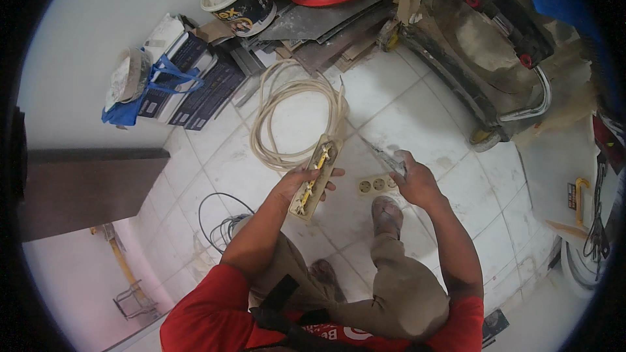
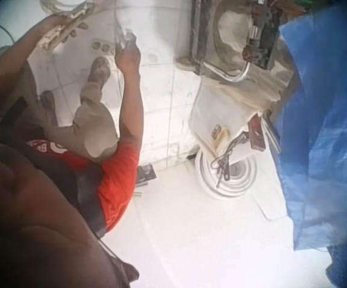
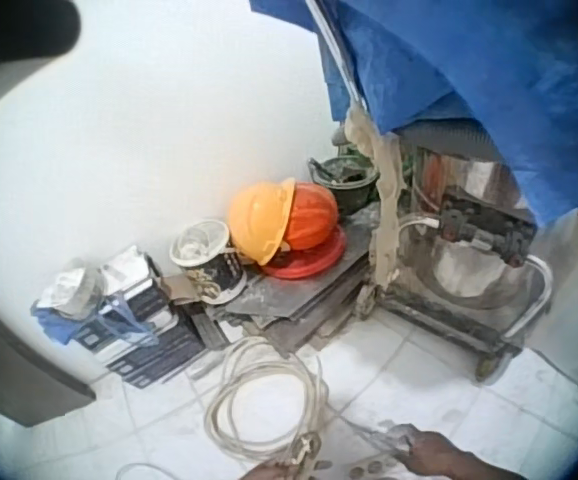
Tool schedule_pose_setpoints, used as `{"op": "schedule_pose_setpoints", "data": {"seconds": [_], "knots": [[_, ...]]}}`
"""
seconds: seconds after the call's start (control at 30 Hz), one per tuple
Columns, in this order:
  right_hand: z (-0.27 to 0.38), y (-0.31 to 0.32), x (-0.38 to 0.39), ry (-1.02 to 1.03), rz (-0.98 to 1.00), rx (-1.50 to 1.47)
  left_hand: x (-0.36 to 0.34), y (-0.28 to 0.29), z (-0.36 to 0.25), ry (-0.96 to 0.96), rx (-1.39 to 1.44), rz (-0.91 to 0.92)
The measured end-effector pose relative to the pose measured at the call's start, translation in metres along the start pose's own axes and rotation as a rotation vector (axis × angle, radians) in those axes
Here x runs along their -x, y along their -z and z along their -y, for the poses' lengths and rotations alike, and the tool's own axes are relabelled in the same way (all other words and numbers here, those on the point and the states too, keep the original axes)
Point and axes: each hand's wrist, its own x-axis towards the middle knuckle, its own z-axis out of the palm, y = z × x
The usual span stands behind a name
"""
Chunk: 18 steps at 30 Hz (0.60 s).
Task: The person unscrews and opens a plastic power strip with a screwdriver, then uses pliers to manipulate the internal wiring and contacts before reassembling parts of the housing.
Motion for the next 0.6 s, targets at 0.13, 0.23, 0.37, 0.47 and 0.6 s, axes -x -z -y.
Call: {"op": "schedule_pose_setpoints", "data": {"seconds": [0.13, 0.23, 0.37, 0.47, 0.6], "knots": [[0.018, 0.034, 0.034, 0.145, -0.147, -0.228, -0.019, -0.005, 0.003, 0.017, 0.031, 0.05], [0.029, 0.057, 0.057, 0.266, -0.337, -0.273, -0.02, -0.011, 0.003, -0.03, -0.006, 0.073], [0.049, 0.072, 0.073, 0.331, -0.529, -0.572, -0.025, -0.018, 0.009, -0.058, -0.037, 0.031], [0.058, 0.064, 0.07, 0.417, -0.593, -0.859, -0.028, -0.02, 0.014, -0.04, -0.048, -0.004], [0.063, 0.038, 0.055, 0.628, -0.64, -0.676, -0.033, -0.028, 0.02, -0.041, -0.127, -0.041]]}}
